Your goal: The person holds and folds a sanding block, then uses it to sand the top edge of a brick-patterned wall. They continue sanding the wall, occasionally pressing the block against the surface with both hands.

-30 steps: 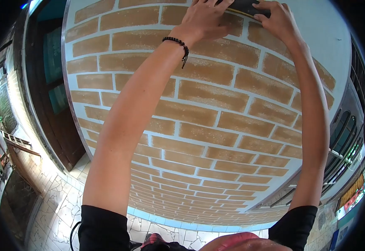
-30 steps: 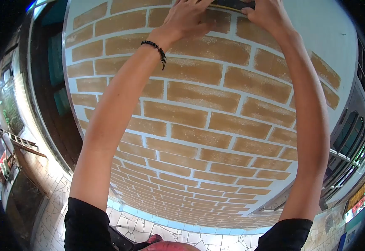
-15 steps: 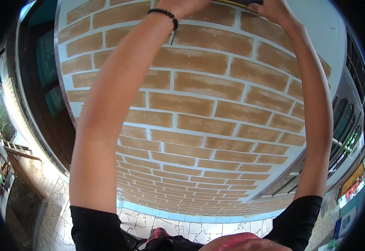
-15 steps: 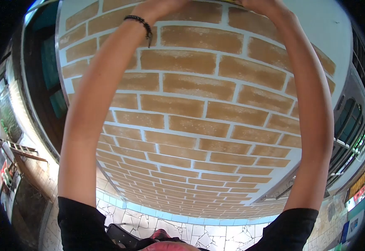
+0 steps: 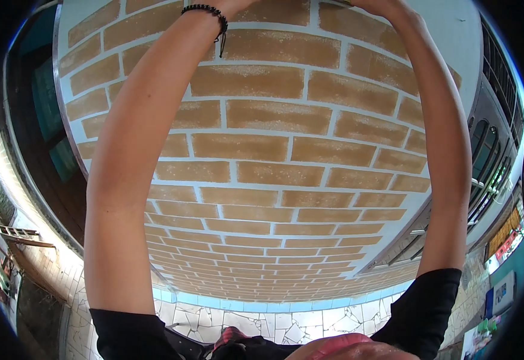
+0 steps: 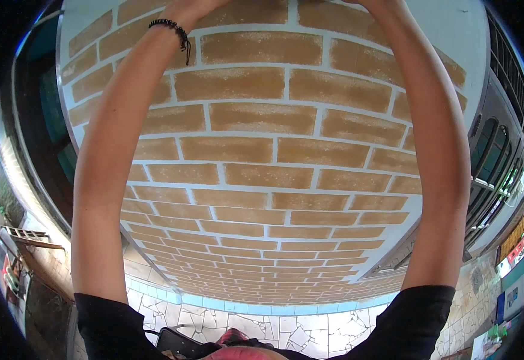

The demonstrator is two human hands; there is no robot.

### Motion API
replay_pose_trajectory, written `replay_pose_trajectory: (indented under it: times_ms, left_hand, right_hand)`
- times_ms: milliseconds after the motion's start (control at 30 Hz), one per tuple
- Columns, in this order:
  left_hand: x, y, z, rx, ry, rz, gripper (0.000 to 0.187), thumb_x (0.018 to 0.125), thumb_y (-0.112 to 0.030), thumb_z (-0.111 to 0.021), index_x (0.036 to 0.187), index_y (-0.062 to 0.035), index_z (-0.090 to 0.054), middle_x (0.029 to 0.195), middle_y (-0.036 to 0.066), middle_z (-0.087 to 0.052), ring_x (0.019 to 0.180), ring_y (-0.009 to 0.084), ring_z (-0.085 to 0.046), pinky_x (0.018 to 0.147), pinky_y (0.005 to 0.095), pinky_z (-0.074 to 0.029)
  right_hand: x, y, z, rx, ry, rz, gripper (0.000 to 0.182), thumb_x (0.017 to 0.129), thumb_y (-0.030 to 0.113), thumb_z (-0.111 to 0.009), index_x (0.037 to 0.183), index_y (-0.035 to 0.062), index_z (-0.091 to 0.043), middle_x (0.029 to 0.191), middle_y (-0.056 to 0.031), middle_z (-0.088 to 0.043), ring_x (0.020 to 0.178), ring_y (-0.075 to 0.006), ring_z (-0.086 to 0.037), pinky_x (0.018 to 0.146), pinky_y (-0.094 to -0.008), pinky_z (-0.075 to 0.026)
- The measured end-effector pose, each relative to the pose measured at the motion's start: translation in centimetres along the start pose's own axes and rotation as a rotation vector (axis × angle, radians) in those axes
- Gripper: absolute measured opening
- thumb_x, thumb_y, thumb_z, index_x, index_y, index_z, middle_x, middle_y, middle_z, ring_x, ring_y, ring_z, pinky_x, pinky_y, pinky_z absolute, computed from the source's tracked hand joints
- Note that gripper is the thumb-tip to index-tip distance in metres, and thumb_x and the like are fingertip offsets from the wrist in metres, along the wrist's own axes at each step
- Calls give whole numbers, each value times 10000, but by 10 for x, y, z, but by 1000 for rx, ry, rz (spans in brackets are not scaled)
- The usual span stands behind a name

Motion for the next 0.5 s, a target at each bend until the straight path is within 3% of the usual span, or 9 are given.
replay_pose_trajectory:
  times_ms: [167,267,367,500]
  left_hand:
    - [2,-4,0,44,-13,9,277,891,-76,-747,1168,-73,-761,1211,92,-721,1127,301,-639,1012,426,-556]
    - [1,-5,1,58,1,3,277,892,-90,-752,1169,-85,-763,1216,83,-719,1123,297,-639,1013,436,-556]
    - [7,-3,-6,96,47,28,286,883,-117,-771,1168,-98,-767,1224,68,-718,1125,292,-640,1019,438,-555]
    - [11,1,-3,35,83,50,300,872,-131,-788,1170,-103,-766,1244,56,-711,1144,291,-637,1048,434,-536]
  right_hand:
    - [-9,13,1,-150,-74,24,390,789,-26,-762,1176,21,-750,1184,-201,-726,1102,-356,-686,1004,-444,-556]
    - [-7,3,2,-5,-40,-13,391,792,-19,-762,1180,27,-750,1161,-203,-731,1105,-354,-682,995,-447,-555]
    - [-14,10,-3,-127,-125,91,388,797,-10,-761,1183,32,-752,1164,-206,-733,1087,-355,-695,974,-442,-567]
    - [-11,5,1,-51,-76,36,363,812,-12,-753,1173,27,-752,1166,-209,-731,1080,-354,-700,962,-445,-573]
Point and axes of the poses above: each hand's wrist, its own x-axis towards the middle knuckle, its own z-axis out of the back of the hand, y = z × x, the point moved 7 cm from there along x, towards the middle knuckle
